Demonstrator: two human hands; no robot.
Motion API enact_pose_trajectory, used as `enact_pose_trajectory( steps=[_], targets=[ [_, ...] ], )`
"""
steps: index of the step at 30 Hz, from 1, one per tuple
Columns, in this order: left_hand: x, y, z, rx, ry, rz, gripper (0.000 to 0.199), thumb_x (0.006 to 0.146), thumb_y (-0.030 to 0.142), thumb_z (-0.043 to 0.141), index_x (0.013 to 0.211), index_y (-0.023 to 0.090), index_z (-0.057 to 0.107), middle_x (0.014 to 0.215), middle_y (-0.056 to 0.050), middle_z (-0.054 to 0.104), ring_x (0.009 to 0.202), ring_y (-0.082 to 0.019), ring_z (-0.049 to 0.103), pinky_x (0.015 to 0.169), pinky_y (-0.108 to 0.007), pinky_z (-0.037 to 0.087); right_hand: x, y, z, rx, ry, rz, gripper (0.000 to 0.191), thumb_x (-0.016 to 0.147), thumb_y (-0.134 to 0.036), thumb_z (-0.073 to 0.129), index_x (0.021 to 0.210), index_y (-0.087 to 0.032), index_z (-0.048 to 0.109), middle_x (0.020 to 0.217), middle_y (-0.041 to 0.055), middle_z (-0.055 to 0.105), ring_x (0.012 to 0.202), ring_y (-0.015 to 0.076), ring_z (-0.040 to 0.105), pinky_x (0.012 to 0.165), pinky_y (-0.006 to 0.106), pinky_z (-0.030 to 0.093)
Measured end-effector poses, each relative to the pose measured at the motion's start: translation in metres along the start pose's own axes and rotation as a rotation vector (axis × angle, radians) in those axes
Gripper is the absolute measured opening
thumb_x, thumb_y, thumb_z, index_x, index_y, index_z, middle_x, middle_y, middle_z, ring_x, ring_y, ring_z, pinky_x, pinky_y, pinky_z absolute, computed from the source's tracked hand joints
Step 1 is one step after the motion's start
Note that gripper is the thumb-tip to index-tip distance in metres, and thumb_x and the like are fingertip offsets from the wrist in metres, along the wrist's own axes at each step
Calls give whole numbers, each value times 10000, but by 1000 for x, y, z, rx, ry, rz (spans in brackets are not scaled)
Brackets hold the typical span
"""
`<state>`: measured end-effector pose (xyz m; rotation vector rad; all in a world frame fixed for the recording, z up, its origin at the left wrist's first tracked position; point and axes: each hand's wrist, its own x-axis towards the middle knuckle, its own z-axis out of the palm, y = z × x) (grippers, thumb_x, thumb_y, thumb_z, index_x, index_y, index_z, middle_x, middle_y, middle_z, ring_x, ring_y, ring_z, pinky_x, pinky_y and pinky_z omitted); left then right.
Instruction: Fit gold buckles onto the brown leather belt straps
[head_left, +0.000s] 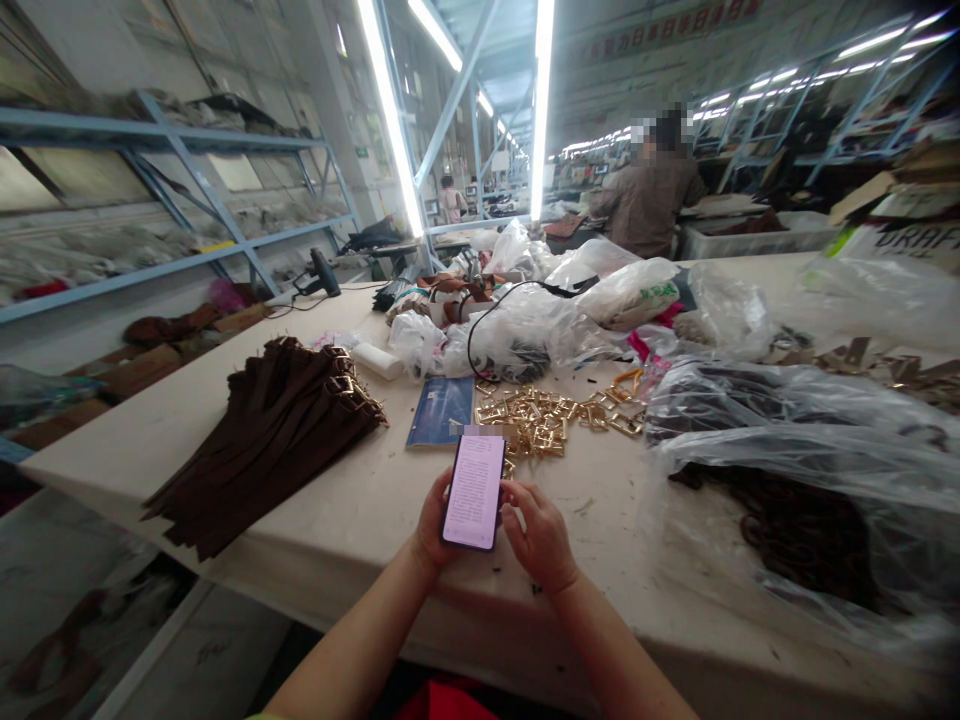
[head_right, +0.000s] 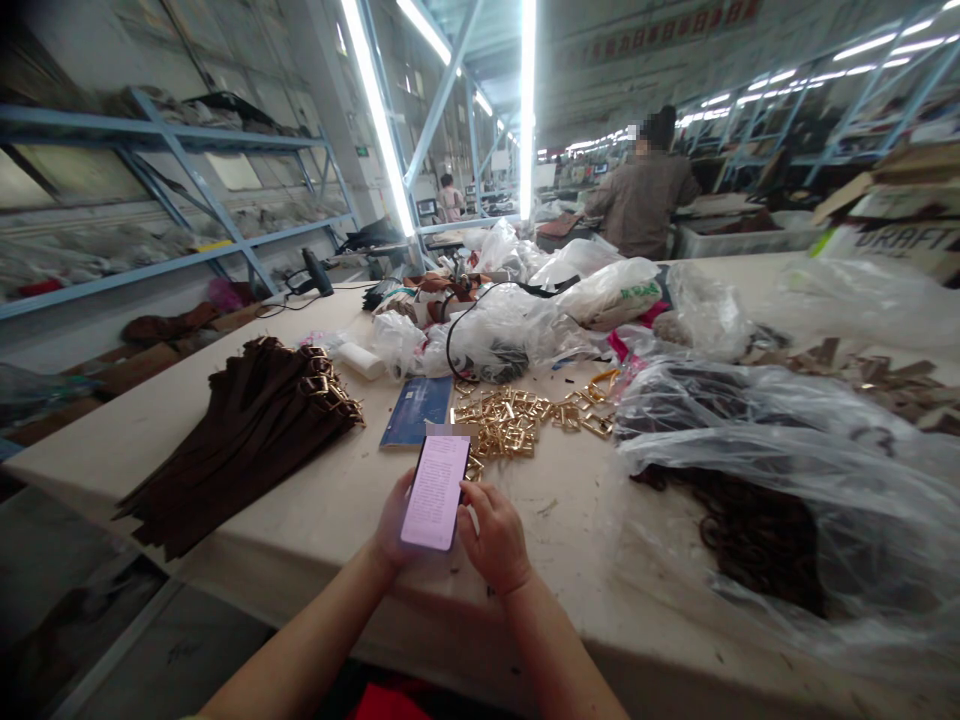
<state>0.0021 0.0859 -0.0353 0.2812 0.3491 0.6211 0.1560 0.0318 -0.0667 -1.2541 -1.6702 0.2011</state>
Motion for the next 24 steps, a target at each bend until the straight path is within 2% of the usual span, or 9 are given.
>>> enact_pose_trajectory(
  steps=[10,24],
  targets=[
    [1,0,-1,14,4,3,533,844,446,379,1131,29,547,977,-169,662,899,-256,626,755,-317,457,1,-1,-2,-47,8,-11,308,816,-196,449,1118,-169,501,952,91,592,862,192,566,777,358,483],
    [0,0,1,2,-3,11,504,847,428,382,1101,34,569,958,-164,667,821,-238,640,710,-306,462,2,-2,-2,-29,10,-7,297,821,-206,441,1108,-171,508,936,86,587,850,188,565,764,349,484]
  ],
)
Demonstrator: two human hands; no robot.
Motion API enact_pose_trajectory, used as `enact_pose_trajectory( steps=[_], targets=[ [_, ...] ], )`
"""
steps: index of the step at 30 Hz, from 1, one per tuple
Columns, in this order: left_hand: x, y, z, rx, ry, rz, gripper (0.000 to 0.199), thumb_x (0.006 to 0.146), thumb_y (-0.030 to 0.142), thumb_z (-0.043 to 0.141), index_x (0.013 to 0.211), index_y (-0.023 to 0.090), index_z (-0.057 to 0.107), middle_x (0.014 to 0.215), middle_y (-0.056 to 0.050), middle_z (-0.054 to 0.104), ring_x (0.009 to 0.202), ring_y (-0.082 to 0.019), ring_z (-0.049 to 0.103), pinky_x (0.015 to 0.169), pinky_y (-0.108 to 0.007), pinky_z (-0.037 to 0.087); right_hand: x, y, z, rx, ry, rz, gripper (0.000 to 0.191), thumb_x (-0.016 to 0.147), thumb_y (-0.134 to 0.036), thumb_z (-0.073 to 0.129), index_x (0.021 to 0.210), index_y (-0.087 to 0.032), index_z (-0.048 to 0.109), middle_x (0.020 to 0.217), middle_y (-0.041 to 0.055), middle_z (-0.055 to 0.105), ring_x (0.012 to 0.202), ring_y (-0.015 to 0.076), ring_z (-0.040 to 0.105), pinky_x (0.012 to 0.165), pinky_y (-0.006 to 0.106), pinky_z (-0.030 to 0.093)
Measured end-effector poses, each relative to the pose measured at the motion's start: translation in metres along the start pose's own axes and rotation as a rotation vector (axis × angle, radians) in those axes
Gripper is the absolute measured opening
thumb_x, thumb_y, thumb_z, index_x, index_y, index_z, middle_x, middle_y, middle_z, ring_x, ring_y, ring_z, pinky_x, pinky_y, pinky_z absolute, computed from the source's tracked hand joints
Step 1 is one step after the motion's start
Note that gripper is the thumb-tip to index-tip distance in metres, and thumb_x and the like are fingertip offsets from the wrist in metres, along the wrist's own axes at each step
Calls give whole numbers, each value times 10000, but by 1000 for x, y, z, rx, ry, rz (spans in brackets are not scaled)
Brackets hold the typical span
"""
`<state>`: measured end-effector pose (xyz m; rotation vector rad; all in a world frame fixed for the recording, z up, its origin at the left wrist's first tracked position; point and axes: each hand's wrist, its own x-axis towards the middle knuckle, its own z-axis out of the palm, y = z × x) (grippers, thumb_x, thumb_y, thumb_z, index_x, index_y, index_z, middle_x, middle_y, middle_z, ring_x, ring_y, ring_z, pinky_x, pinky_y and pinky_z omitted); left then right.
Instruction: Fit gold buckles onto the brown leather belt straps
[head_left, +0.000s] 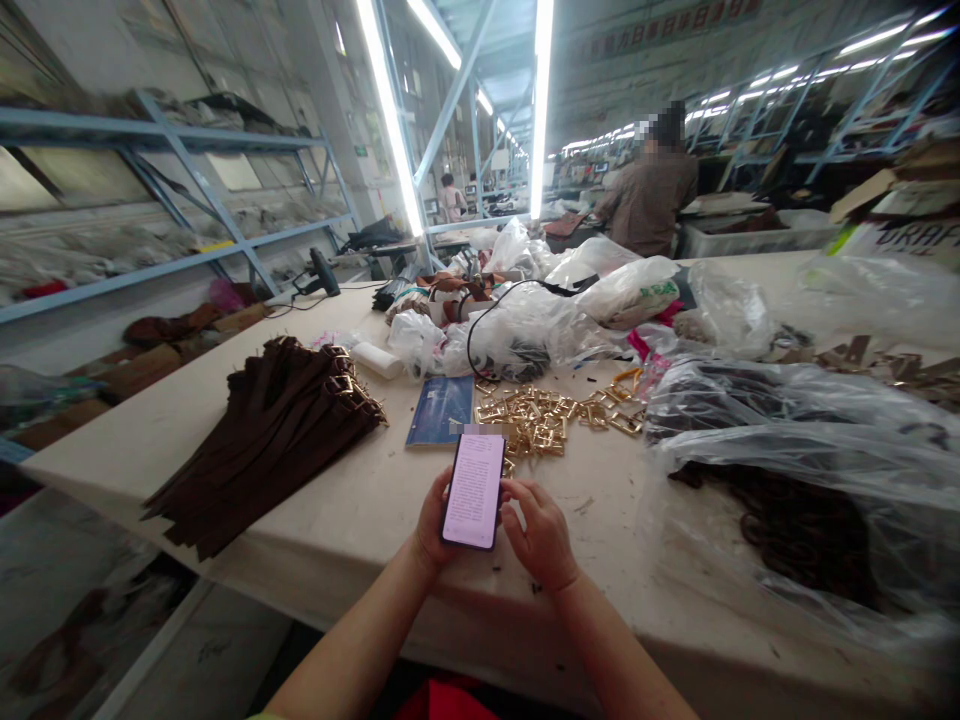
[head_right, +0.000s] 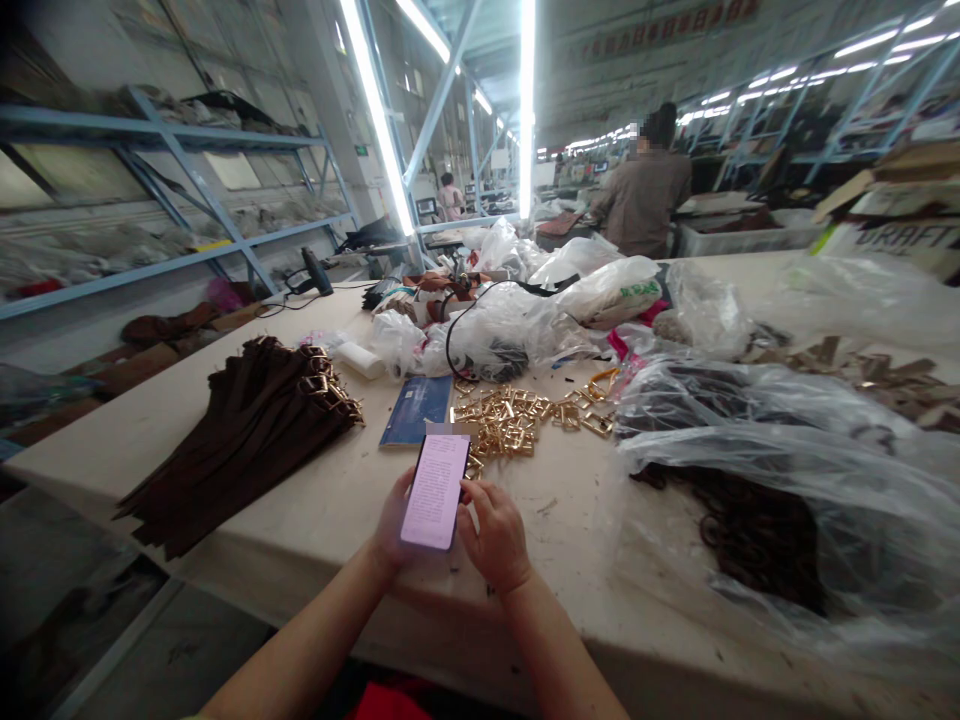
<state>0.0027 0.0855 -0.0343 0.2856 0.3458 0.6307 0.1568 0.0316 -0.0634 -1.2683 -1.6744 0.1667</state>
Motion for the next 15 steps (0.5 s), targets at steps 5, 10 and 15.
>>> enact_pose_trajectory(
  steps=[5,10,15],
  targets=[
    [-1,0,0,-5,12,6,520,851,441,368,1107,35,567,943,-159,671,834,-243,638,735,-322,460,-1,1,0,4,-5,15,304,824,-217,438,1116,-181,509,940,86,589,849,190,571,766,354,485],
    [0,0,-3,-7,10,-9,533,847,442,373,1113,18,556,968,-172,662,857,-243,633,733,-310,461,-2,1,1,13,-15,17,302,820,-208,443,1114,-174,506,953,89,589,857,189,578,768,348,491],
    [0,0,-4,-8,9,4,511,843,434,388,1102,31,566,984,-167,661,900,-254,625,746,-307,460,0,1,0,-10,-3,7,301,821,-207,445,1115,-180,503,952,87,591,864,191,571,775,357,485]
  ],
)
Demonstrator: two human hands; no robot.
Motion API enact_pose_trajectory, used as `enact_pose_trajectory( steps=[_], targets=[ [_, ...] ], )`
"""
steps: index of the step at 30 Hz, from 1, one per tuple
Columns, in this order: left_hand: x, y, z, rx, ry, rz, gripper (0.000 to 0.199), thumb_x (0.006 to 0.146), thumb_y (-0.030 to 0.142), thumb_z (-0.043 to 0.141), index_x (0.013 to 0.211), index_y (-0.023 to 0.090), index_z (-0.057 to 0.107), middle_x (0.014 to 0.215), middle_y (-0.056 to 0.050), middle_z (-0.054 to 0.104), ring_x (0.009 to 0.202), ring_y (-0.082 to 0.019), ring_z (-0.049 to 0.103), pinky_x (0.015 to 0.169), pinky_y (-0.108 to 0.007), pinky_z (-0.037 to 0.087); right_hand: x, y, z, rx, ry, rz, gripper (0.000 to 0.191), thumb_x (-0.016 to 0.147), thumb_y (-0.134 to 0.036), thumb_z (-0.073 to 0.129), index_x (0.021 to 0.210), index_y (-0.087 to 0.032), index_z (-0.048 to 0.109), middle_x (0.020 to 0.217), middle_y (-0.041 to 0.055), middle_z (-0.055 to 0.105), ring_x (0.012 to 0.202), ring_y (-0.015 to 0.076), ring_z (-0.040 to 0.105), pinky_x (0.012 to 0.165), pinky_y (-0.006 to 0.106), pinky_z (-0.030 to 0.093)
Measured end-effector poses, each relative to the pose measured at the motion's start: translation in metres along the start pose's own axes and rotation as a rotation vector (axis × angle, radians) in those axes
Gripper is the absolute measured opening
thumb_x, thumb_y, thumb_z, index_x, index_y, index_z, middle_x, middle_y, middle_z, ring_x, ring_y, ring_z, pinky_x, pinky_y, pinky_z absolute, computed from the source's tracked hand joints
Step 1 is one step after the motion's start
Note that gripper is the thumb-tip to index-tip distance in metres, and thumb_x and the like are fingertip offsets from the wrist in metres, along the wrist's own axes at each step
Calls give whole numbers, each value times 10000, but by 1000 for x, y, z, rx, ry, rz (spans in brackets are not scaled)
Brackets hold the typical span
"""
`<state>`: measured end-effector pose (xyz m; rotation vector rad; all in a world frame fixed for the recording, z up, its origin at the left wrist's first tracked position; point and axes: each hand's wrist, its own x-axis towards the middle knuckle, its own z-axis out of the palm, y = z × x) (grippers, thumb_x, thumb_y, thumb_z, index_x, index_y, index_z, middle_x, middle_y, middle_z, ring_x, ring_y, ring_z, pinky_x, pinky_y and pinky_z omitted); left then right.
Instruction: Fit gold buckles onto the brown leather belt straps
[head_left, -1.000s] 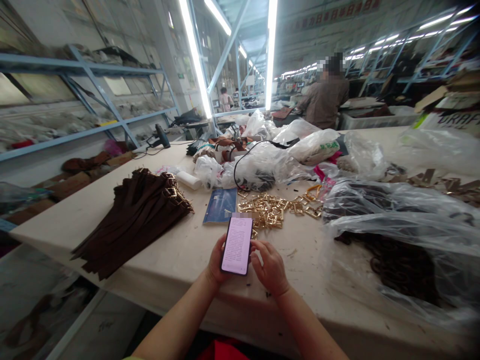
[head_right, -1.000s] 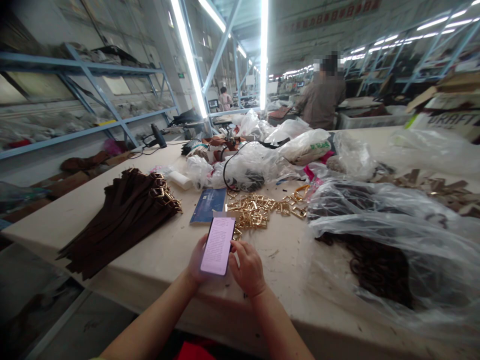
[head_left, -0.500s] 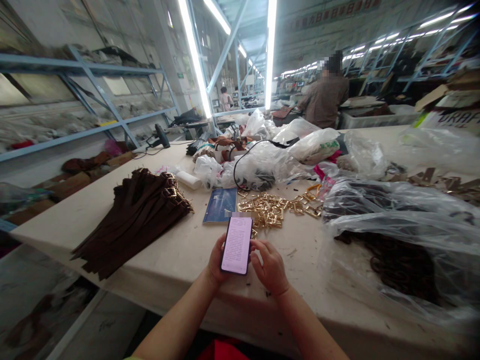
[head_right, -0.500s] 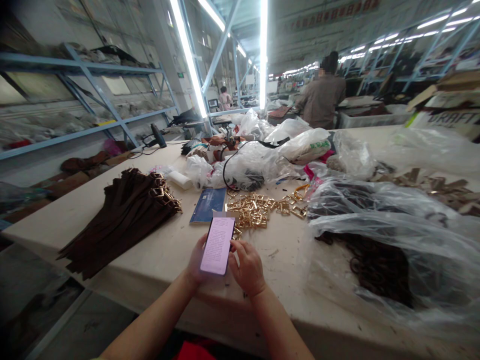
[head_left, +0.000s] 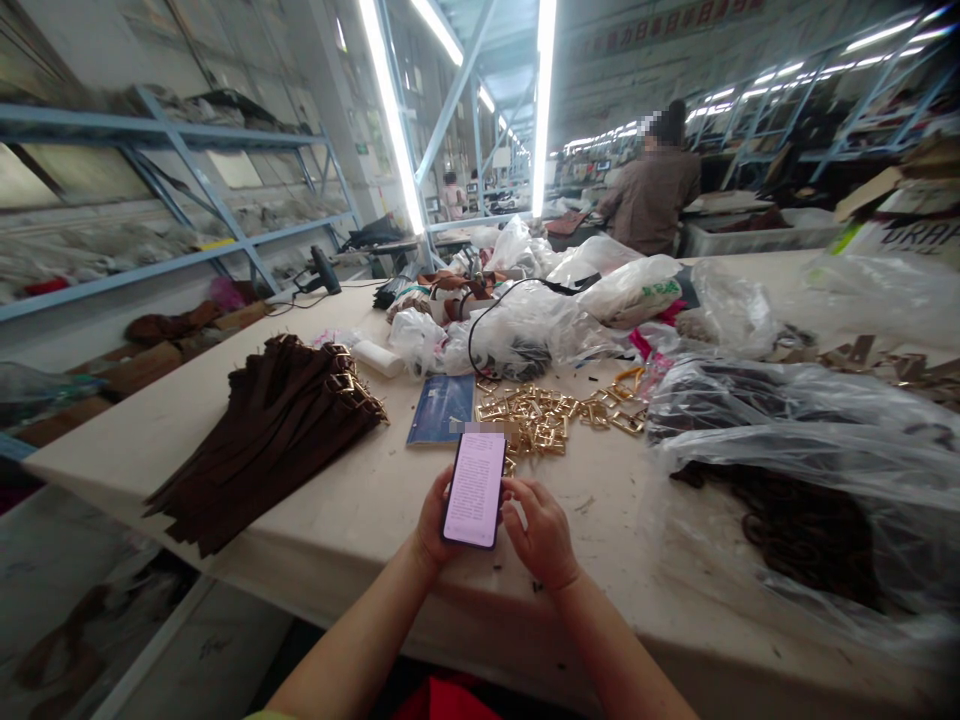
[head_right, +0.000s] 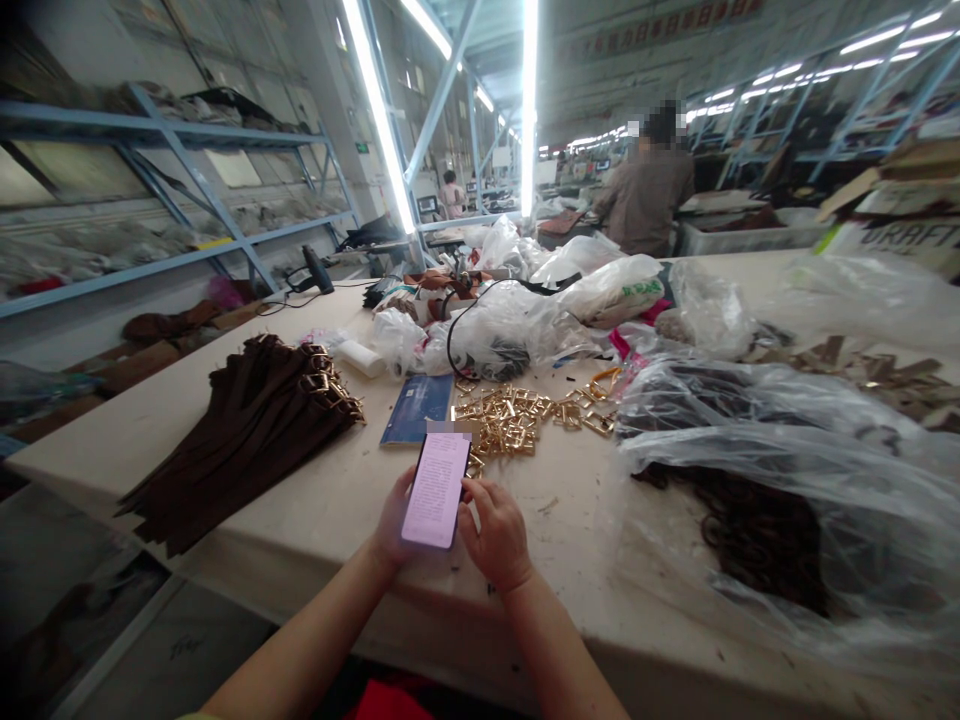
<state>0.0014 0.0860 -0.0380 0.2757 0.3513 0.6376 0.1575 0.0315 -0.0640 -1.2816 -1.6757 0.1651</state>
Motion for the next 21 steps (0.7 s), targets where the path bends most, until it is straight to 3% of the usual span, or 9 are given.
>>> enact_pose_trajectory(
  steps=[10,21],
  targets=[
    [0,0,2,-6,14,-1,511,838,428,394,1107,27,562,996,-175,658,911,-261,624,794,-349,456,0,-2,-1,12,3,-1,290,822,-203,438,1103,-177,507,925,82,589,858,190,569,762,345,488],
    [-1,0,4,4,10,-1,504,836,436,398,1091,35,567,958,-161,667,867,-249,633,734,-315,465,1,-1,1,11,-2,10,293,824,-216,439,1107,-180,508,943,86,590,851,189,577,760,351,492]
  ],
)
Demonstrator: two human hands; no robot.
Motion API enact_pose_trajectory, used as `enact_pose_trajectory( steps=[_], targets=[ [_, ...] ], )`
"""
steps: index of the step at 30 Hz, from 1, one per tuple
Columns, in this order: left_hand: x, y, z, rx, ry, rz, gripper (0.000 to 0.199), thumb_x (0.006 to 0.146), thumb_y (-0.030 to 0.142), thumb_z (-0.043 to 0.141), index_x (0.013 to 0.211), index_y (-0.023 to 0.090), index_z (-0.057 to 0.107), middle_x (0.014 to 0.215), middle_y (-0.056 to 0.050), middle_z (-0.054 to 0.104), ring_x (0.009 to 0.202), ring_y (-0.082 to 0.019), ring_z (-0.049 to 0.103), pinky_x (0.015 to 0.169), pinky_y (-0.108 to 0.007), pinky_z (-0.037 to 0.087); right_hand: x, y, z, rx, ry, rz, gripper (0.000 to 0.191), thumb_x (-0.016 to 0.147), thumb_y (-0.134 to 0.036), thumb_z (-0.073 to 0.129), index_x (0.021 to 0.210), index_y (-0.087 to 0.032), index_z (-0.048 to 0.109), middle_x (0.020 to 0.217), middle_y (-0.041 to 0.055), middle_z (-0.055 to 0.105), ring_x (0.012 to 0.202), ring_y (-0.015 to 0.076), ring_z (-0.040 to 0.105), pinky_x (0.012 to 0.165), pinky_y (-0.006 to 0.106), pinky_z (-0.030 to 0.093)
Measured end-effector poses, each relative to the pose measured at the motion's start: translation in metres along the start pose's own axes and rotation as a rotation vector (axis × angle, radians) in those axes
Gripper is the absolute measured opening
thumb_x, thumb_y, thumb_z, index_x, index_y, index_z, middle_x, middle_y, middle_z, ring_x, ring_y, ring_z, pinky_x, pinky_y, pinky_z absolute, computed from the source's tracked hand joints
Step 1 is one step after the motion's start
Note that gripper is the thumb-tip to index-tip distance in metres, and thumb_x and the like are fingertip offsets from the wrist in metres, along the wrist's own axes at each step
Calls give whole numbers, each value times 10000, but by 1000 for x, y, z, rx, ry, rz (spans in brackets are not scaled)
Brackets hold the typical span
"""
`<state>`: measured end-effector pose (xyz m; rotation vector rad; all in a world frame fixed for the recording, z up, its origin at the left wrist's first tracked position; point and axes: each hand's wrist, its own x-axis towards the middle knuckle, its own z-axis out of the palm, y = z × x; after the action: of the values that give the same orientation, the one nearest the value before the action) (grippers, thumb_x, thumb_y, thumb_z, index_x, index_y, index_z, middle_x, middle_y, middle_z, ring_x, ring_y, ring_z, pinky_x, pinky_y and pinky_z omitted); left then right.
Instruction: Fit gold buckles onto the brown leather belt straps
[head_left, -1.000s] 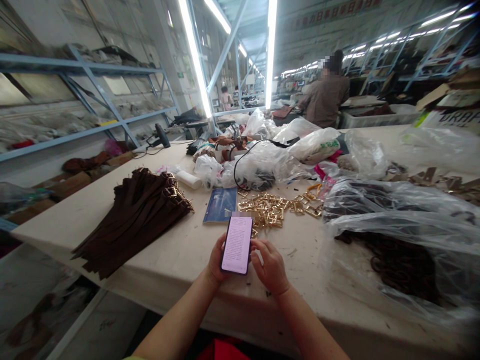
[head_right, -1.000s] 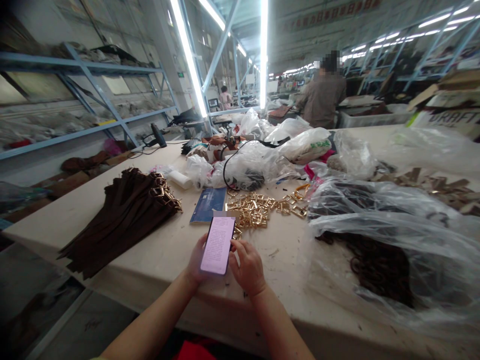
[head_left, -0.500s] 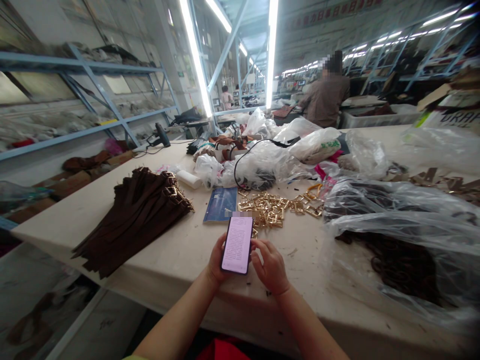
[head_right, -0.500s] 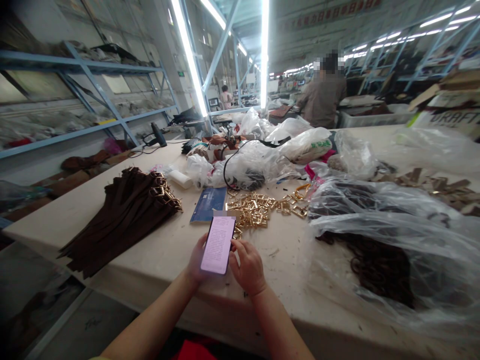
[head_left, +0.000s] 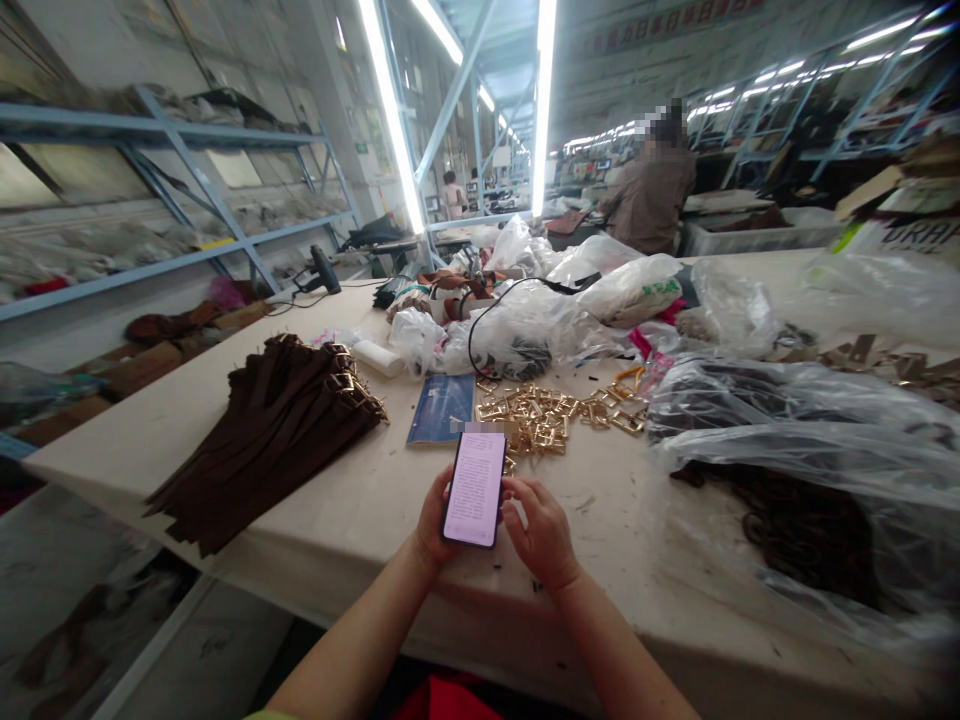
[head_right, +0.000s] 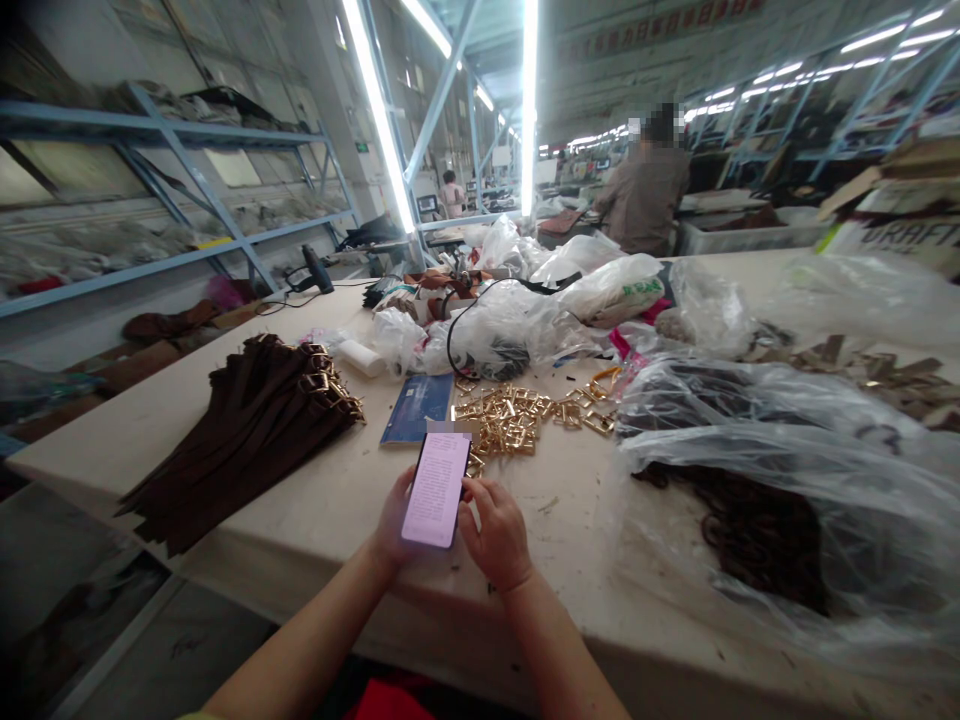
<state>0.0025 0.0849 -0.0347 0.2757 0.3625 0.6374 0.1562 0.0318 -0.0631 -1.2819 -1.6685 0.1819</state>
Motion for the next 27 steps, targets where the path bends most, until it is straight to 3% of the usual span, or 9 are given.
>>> enact_pose_trajectory(
  steps=[27],
  targets=[
    [3,1,-7,-18,20,-22,539,822,449,408,1148,38,532,1037,-174,641,937,-271,611,876,-399,417,0,1,-1,-2,0,12,287,830,-228,436,1102,-176,513,934,86,585,855,193,567,768,355,485]
  ],
)
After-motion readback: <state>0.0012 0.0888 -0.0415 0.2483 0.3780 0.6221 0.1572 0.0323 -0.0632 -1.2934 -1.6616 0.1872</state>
